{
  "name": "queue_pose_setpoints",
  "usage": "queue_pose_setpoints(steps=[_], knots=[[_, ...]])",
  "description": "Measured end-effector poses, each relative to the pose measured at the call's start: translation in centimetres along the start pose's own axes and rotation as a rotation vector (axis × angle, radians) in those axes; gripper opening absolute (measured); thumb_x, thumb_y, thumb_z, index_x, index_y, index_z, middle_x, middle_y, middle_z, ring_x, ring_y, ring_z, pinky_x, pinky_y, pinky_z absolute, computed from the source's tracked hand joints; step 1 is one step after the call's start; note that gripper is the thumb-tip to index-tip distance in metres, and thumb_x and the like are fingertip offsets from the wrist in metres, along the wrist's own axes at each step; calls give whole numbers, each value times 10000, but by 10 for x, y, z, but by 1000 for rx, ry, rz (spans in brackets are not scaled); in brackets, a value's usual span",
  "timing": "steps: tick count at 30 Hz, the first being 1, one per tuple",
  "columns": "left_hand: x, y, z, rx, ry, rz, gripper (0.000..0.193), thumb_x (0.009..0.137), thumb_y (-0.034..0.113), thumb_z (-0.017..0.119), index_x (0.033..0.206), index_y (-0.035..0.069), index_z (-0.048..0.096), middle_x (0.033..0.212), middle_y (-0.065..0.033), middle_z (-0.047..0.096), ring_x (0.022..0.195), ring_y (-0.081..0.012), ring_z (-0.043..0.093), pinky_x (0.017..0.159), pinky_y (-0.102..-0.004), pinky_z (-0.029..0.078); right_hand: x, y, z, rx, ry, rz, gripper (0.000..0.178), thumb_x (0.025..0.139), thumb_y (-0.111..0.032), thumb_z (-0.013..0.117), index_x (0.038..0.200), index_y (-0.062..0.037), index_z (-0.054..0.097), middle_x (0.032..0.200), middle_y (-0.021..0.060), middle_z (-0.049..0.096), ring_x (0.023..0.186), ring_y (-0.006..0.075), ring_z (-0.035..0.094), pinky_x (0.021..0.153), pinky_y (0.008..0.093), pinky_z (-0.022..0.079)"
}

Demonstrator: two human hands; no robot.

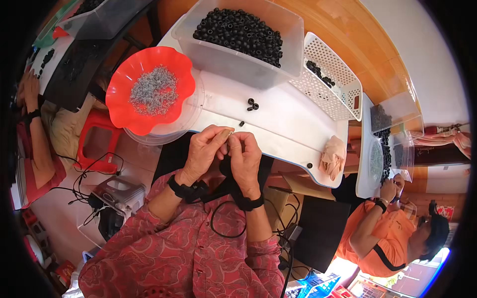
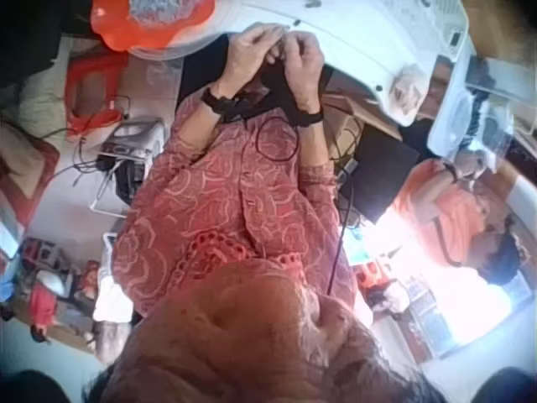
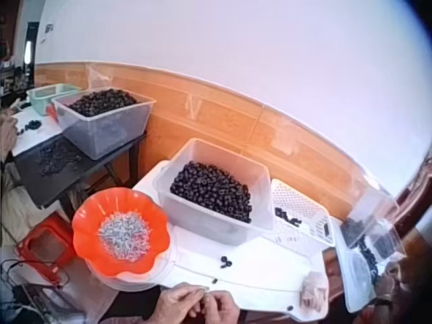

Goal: The recorder is assembling small black plastic rings with silver metallic inserts at a workstation.

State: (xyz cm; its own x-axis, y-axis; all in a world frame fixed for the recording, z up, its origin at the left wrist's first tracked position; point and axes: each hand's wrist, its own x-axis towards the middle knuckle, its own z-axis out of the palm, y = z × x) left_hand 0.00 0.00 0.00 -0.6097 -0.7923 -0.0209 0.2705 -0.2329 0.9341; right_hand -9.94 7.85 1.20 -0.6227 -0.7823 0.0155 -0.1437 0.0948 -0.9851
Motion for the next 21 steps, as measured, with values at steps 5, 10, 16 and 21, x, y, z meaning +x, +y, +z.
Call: queue_pose_setpoints(steps=[5,10,16,21], knots=[[-1,3,-3,-24,19,-107,232,984,201,572,1048,11,688,703,20,586,591,-32,520,518,-169,438,-2,-3,6,-234,97,-216,89,906,-67,645,891,-11,576,754,81,620,645,148,581,595,286,479],[0,4,-3,-44,29,-142,255,986,221,568,1026,-3,683,695,20,587,585,-30,518,515,-166,431,2,-5,6,-388,122,-351,94,884,-55,667,888,-16,582,756,98,620,632,184,604,594,300,487],[0,-2,-4,-107,30,-163,259,987,226,568,1047,-6,667,723,10,604,587,-33,526,518,-166,439,3,-9,7,-376,115,-316,114,868,-69,685,877,-14,585,732,100,621,599,190,612,559,314,491],[1,-2,-2,-112,-6,-153,239,987,213,571,1049,-6,647,728,6,607,590,-34,530,514,-165,441,5,-12,2,-420,105,-290,125,857,-71,691,879,-12,583,700,99,620,596,189,623,547,313,491]])
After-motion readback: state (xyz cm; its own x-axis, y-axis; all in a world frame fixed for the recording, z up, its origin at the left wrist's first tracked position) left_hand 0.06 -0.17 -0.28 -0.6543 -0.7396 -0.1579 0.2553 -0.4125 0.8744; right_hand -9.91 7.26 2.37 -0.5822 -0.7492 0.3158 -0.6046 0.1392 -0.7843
